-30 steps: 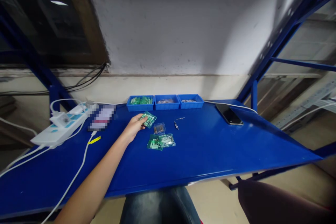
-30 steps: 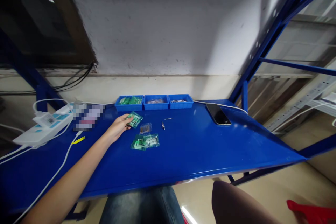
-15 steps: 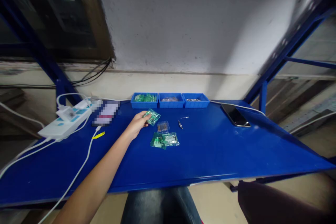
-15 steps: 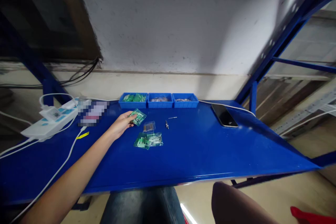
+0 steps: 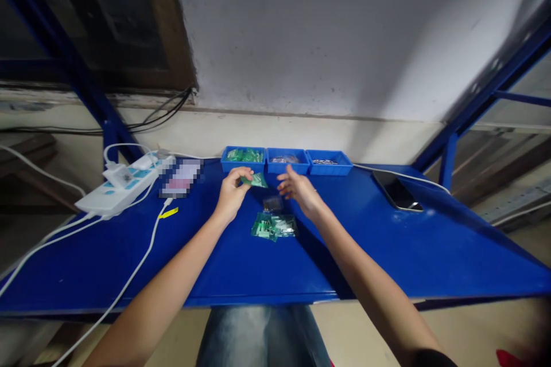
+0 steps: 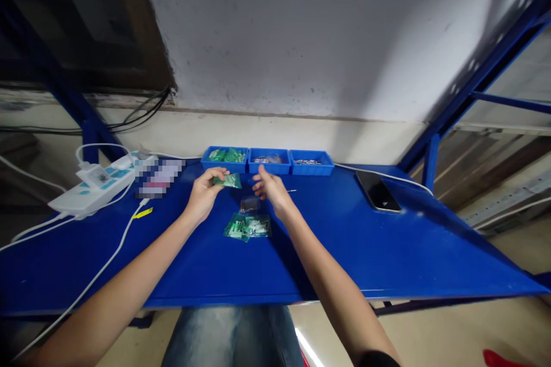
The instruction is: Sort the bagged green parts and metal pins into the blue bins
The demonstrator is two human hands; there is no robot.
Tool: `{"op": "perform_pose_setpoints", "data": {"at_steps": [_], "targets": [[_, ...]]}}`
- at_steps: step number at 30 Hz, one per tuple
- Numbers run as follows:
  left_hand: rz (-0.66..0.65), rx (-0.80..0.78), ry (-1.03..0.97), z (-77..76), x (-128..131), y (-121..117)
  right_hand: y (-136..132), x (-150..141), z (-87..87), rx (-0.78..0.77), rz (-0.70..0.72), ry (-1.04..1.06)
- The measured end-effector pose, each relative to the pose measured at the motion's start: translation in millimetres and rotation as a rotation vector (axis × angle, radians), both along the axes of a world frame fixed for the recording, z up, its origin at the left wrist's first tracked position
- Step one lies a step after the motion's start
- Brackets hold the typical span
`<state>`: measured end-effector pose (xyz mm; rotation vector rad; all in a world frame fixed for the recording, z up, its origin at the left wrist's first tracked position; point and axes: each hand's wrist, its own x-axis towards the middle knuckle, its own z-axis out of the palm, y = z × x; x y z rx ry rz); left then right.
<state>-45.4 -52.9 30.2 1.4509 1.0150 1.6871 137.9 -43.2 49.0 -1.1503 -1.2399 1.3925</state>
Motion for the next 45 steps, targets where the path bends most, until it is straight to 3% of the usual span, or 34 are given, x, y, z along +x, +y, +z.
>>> {"op": "perform_pose_setpoints", "data": {"at_steps": [3,5,12,16,21,24,27,32,39,42,45], "targets": [[0.038,0.067,0.075,2.1,5.0,-5.8,-3.8,-15.9,-3.4,-0.1,0.111,0.101],[0.018,0.06,0.115,2.4,8.1,-9.3,-9.0,-22.4,-7.3,-0.026,0.116,0.188],[0.018,-0.035,0.343,-6.0,10.1,-7.5,-19.8,-20.1,-21.2,0.253,-0.131,0.074],[0.062,-0.15,0.239,-2.2,5.1,-5.2,-25.0,-22.0,-20.6,0.51,-0.186,-0.115],[-0.082,-0.454,-0.042,4.8,3.0,-7.5,-32.2,-21.8,-21.6,0.869,-0.177,-0.433],[-0.148,-0.561,-0.056,-0.2,5.4,-7.1,-32.4,-21.3,-25.5,0.961,-0.164,-0.533],[-0.176,-0.456,-0.055,-7.6,7.9,-4.8,-31.2,-21.1,-29.8,0.943,-0.201,-0.569],[-0.115,-0.186,0.002,-7.2,7.2,-4.8,-28.8,-16.0,-29.8,0.719,-0.258,-0.526],[-0.067,0.144,0.507,-3.9,9.1,-12.6,-23.9,-19.5,-27.3,0.268,-0.116,-0.055],[-0.006,0.179,0.686,-10.3,14.0,-15.7,-22.4,-20.0,-29.8,0.263,-0.162,-0.013],[-0.036,0.128,0.696,-14.7,16.9,-16.1,-23.4,-17.0,-29.0,0.391,-0.207,-0.08]]}}
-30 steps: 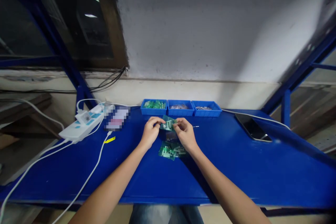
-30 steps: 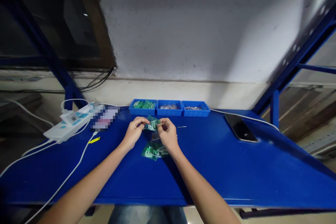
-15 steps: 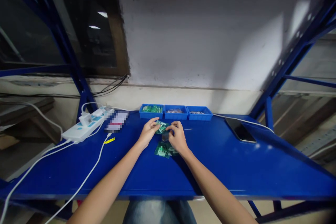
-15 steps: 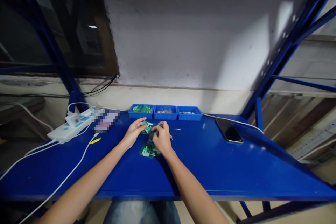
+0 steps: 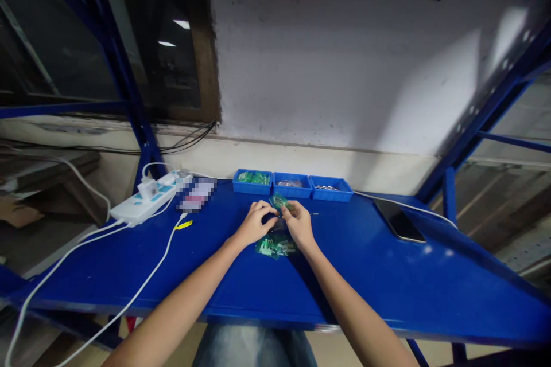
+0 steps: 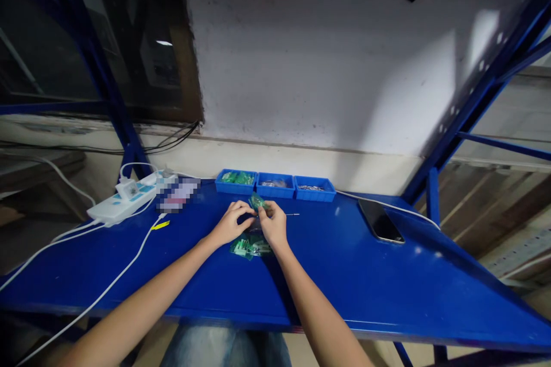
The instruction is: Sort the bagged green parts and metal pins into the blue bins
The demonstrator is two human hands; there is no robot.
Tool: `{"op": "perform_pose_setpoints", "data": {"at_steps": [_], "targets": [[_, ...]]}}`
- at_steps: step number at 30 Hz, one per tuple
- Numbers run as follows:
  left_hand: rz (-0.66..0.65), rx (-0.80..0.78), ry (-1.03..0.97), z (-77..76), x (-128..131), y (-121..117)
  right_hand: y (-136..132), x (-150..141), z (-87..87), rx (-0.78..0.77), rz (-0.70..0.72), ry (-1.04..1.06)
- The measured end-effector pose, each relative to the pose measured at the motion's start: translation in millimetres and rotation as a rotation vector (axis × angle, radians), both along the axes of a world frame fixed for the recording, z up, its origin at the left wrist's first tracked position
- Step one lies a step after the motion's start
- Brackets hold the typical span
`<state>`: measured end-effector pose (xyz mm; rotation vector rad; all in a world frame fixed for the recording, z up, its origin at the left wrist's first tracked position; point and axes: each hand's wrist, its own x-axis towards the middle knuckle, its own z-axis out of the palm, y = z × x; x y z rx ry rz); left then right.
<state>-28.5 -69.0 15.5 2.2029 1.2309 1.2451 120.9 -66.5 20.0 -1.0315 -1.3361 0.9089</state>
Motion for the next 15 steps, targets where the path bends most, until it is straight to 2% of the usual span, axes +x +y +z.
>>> {"op": "perform_pose_setpoints", "data": {"at_steps": [5,7,12,15], "targets": [[-0.027,-0.423,-0.387,0.8,-6.1,6.0,-4.3,2.6,1.1,0.276,0.036,-0.332],[-0.042,-0.508,-0.499,1.3,-9.8,7.7,-4.9,2.4,-1.6,0.33,0.038,-0.414],[-0.029,-0.476,-0.543,0.3,-11.5,7.1,-1.1,3.9,-9.4,0.344,-0.009,-0.549],[-0.026,-0.419,-0.534,-0.7,-10.1,7.2,2.0,5.4,-9.2,0.299,-0.051,-0.539]]}}
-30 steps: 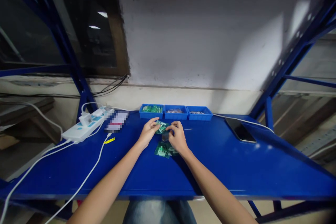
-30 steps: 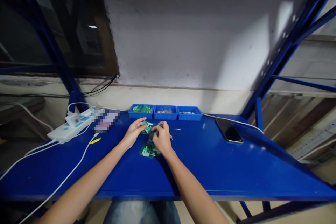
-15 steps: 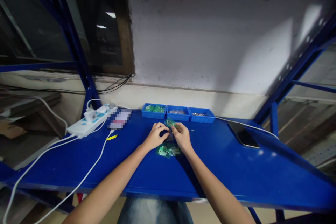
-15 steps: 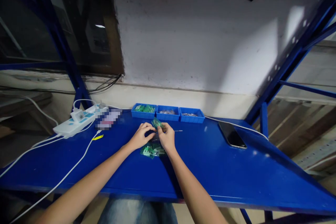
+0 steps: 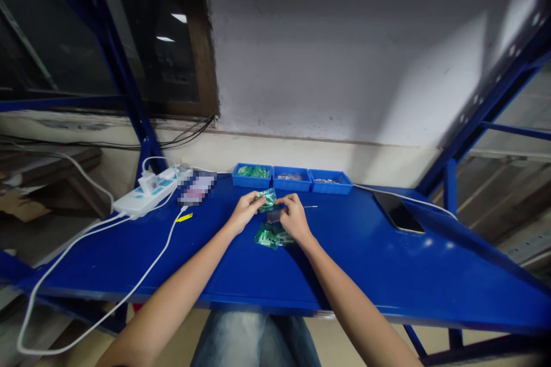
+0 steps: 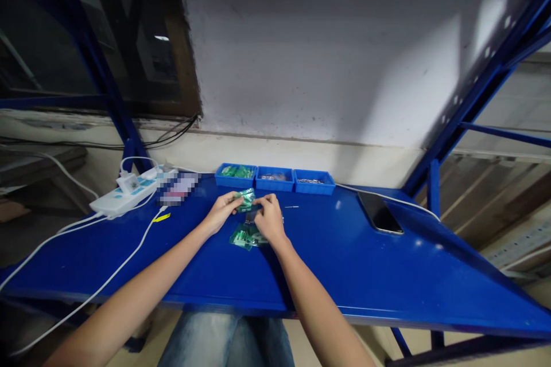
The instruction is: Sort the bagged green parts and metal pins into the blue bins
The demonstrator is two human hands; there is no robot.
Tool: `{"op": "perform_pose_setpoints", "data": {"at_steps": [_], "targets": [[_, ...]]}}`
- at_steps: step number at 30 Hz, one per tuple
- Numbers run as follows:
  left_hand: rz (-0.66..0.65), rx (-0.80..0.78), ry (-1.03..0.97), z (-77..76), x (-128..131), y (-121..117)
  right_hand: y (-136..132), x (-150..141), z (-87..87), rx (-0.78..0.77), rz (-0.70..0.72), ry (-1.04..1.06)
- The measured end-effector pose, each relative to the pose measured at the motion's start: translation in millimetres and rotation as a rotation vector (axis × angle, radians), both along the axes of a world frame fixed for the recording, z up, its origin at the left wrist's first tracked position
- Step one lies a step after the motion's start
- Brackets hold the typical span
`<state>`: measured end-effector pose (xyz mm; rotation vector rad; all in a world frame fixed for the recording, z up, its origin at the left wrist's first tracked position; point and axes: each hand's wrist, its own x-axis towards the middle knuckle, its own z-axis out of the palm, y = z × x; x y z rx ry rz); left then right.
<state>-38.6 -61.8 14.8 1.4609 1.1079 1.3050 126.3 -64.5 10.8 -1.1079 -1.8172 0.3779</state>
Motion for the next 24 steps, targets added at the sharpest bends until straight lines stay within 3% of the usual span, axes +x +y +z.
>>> {"op": "perform_pose_setpoints", "data": {"at_steps": [4,9,13,16,20,24], "targets": [[0.0,0.176,0.108,-1.9,1.0,1.7,0.2,-0.8,6.4,-0.096,-0.02,0.067],[-0.022,0.343,0.425,-2.0,2.8,-2.1,0.8,-2.2,8.6,-0.288,-0.006,0.218],[-0.067,0.395,0.535,1.8,6.3,-9.6,4.7,0.9,4.5,-0.289,-0.002,0.239],[-0.038,0.352,0.447,4.0,8.1,-9.8,5.2,2.0,3.6,-0.211,-0.012,0.224],[0.062,0.082,0.194,2.7,4.8,-1.8,1.4,0.4,5.4,-0.089,0.004,0.176],[0.005,-0.04,0.03,0.6,-1.7,3.3,-2.3,-0.1,5.2,0.099,0.02,0.026]]}}
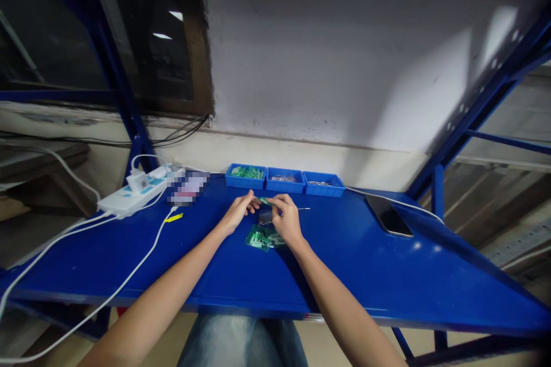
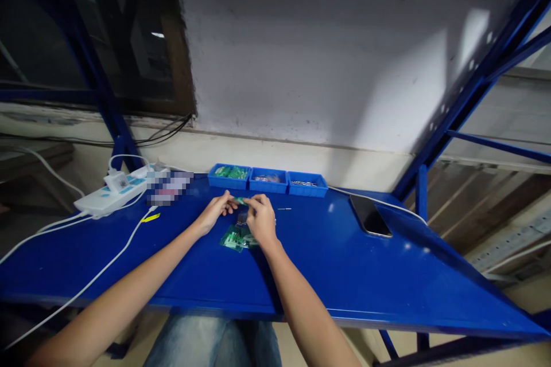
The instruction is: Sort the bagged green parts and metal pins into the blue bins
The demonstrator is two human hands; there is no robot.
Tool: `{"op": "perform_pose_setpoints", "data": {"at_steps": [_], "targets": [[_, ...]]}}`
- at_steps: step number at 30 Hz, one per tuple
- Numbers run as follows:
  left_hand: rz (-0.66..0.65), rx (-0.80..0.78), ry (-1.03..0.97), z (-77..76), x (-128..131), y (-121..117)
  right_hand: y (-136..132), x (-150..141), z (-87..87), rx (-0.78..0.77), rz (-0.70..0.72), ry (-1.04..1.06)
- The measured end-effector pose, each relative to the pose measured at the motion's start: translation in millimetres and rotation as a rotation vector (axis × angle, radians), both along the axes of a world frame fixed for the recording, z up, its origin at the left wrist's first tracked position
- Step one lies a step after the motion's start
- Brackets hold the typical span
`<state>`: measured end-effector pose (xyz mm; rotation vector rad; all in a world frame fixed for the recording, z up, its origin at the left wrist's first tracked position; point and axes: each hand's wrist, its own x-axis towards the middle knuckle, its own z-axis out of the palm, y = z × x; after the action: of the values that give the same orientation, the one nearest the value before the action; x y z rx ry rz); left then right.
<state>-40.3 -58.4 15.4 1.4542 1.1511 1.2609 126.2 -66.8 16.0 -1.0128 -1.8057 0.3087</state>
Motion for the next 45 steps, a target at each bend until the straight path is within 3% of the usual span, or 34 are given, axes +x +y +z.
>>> {"op": "perform_pose_setpoints", "data": {"at_steps": [3,7,10,14,17,21,26,30,34,39,43,45], "targets": [[-0.029,0.008,-0.036,-0.6,-2.4,0.2,0.1,0.8,-2.9,0.061,-0.033,-0.082],[0.02,0.036,-0.032,-2.6,-1.5,0.7,0.7,0.3,-4.4,0.004,-0.034,-0.104],[0.069,0.186,0.067,-3.9,0.6,0.2,-0.6,-2.0,-0.3,-0.102,-0.002,-0.059],[0.1,0.464,0.367,0.0,5.3,-6.0,0.0,-4.5,4.4,-0.357,0.052,0.179],[0.067,0.551,0.467,4.3,9.5,-11.2,3.7,-3.5,3.2,-0.444,0.035,0.303],[0.034,0.444,0.404,3.9,11.3,-10.7,5.2,-0.3,1.9,-0.306,-0.004,0.254],[-0.038,0.042,0.026,0.2,2.5,-2.0,0.2,-0.6,2.7,-0.047,0.056,0.04],[-0.065,0.013,-0.048,-2.5,-2.7,2.2,-0.2,-0.9,1.8,-0.018,0.098,-0.035],[0.02,0.164,0.131,-6.0,0.8,1.1,0.7,-0.7,1.0,-0.093,0.08,-0.054],[0.161,0.568,0.511,-2.8,4.9,-7.0,-2.9,-2.5,6.1,-0.261,-0.046,0.003],[0.133,0.747,0.806,-0.6,13.7,-17.5,-1.8,-1.3,9.2,-0.412,-0.024,0.154],[0.073,0.763,0.91,-0.7,21.5,-22.7,1.5,1.0,8.1,-0.407,-0.026,0.247]]}}
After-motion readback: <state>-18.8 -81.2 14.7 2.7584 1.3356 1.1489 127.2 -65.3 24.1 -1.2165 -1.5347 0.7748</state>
